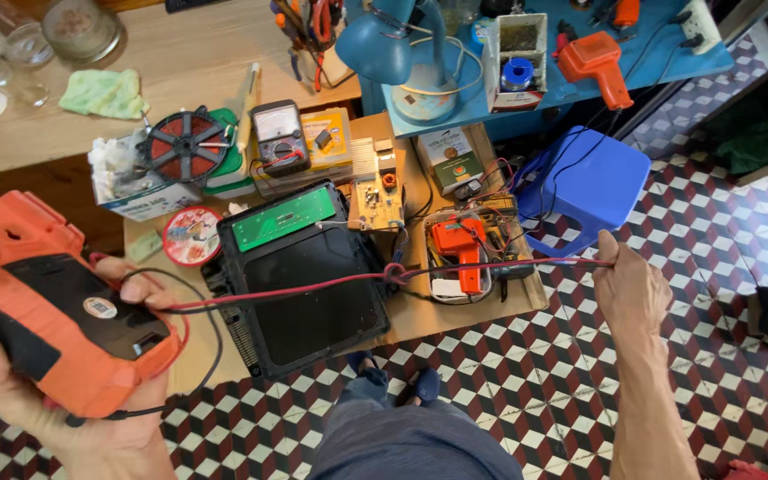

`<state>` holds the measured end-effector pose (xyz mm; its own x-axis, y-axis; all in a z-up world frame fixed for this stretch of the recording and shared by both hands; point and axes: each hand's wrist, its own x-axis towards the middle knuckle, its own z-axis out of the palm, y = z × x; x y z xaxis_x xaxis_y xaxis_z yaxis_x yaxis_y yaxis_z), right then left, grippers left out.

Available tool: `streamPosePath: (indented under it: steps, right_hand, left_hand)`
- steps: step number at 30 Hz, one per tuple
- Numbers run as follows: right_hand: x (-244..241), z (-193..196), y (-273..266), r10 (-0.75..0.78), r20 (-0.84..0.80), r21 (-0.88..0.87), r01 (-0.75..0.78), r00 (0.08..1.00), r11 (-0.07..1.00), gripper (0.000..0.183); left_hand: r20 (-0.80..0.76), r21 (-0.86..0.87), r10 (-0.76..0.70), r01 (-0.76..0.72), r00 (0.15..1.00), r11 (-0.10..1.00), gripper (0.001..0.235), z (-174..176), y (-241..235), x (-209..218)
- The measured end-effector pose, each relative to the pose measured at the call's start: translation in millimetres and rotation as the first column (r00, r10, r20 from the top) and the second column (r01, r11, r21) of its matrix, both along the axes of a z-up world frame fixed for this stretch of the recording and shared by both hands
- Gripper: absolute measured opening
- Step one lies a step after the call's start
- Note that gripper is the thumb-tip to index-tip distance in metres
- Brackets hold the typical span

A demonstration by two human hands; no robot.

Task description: The person works at a cluttered workbench, using a multimeter to test points on a green circuit board and a black induction cooktop. They repeatedly plug and unplug a power cord, reposition the cooktop, and probe various components on the board.

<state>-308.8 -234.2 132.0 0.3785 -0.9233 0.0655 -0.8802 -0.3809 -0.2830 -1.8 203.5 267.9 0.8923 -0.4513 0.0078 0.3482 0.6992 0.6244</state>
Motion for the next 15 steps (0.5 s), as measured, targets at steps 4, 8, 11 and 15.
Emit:
streamPosePath:
  steps: [4, 8, 11, 15]
  right_hand:
    - [41, 15, 49, 0.224, -0.008, 0.373, -0.205, 0.975, 0.905, 0.028]
    - [125, -4, 158, 0.547, 0.219, 0.698, -0.521, 0.808, 0.491, 0.017]
    - [179, -30, 261, 0.507, 0.44, 0.831, -0.55, 0.741, 0.083, 0.017]
    - [254, -52, 355, 0.261, 0.484, 0.875, -0.457, 0.835, -0.16, 0.019]
  left_hand:
    - [0.107, 0.449, 0.198, -0.225, 0.974, 0.865, 0.08, -18, 43, -17]
    - [0.019, 0.71, 0.246, -0.187, 0.969, 0.679, 0.075, -56, 67, -49]
    - [-0.067, 0.703, 0.272, -0.148, 0.96, 0.695, 0.073, -79, 85, -70]
    - [-0.273, 0.665, 0.31, -0.054, 0.911, 0.745, 0.069, -107, 126, -74]
